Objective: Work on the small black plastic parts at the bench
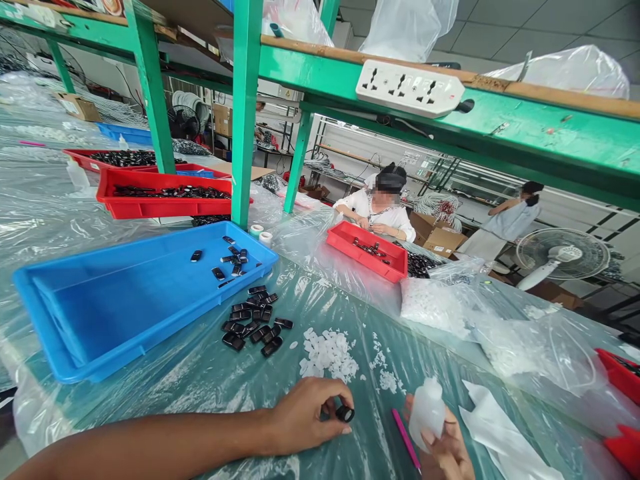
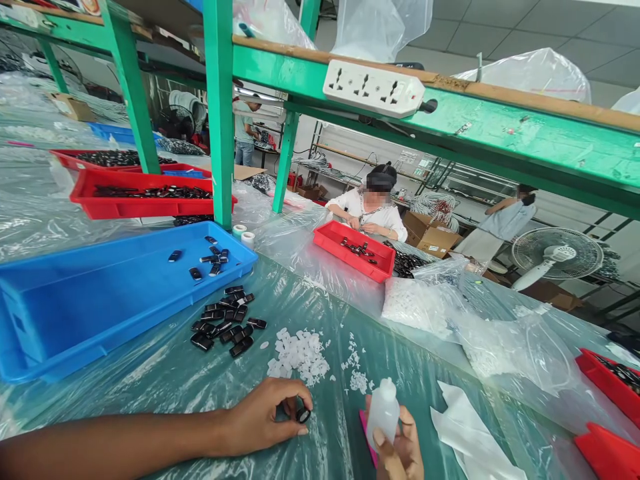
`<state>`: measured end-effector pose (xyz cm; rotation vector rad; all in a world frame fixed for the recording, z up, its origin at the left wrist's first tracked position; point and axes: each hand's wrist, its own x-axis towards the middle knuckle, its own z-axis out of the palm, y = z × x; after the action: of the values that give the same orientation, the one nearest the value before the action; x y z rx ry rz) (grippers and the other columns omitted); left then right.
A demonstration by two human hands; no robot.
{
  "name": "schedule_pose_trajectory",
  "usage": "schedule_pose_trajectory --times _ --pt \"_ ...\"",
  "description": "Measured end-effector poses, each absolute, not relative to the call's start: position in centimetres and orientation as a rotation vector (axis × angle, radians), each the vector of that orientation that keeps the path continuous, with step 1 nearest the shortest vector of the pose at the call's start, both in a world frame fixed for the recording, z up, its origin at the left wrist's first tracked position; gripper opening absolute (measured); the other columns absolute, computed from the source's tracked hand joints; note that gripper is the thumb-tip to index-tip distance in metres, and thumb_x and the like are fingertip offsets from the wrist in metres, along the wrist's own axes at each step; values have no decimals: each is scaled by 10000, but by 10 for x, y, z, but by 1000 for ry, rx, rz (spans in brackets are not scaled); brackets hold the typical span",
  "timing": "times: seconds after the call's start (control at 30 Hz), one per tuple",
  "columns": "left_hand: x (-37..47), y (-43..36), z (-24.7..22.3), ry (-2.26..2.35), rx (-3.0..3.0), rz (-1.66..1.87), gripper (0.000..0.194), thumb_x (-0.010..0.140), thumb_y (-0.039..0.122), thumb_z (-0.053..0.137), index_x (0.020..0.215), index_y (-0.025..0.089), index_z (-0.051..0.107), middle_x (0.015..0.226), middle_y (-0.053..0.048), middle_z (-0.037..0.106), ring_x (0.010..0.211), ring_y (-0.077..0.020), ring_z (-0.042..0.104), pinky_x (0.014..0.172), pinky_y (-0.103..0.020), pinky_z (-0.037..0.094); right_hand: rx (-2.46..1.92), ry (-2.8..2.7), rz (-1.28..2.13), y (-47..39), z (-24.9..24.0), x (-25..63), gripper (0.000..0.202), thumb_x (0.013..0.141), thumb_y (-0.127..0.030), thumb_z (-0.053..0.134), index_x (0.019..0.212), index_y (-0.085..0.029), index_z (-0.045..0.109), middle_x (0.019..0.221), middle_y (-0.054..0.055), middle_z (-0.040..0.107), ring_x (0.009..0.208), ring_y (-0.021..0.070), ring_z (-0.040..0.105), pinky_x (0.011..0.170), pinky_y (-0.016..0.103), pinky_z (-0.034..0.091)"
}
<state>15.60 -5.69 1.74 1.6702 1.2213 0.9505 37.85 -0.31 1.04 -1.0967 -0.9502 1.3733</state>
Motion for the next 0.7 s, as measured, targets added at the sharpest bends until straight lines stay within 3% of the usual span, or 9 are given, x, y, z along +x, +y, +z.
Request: schedule_pose_trajectory --times 0.1,0.23,0.5,0.7 --pt "155 -57 18 1210 1666 962 230 776 332 635 963 207 588 905 -12 608 768 -128 575 613 -165 427 -1223 -1116 1241 9 10 391 637 692 -487 681 1213 -251 402 1209 70 512 1201 264 396 941 337 352" --pt "156 -57 16 1189 1658 968 213 785 327 620 960 214 579 900 -9 602 767 -125 567 645 -170 437 -1509 -1323 917 28 1 411 613 654 -555 671 1130 -220 479 1190 74 512 1138 305 429 931 398 328" --pt "158 -55 11 1263 1643 942 177 787 307 589 935 211 569 880 -6 579 757 -118 538 674 -178 430 -1549 -1523 832 55 -16 440 628 637 -542 665 1078 -162 430 1006 95 590 938 265 575 769 327 461" --pt "160 -56 12 1304 1677 907 166 769 251 582 927 204 566 857 1 570 763 -117 530 691 -178 420 -1612 -1594 695 58 -19 448 580 635 -520 633 1032 -145 438 926 115 596 873 275 594 745 343 465"
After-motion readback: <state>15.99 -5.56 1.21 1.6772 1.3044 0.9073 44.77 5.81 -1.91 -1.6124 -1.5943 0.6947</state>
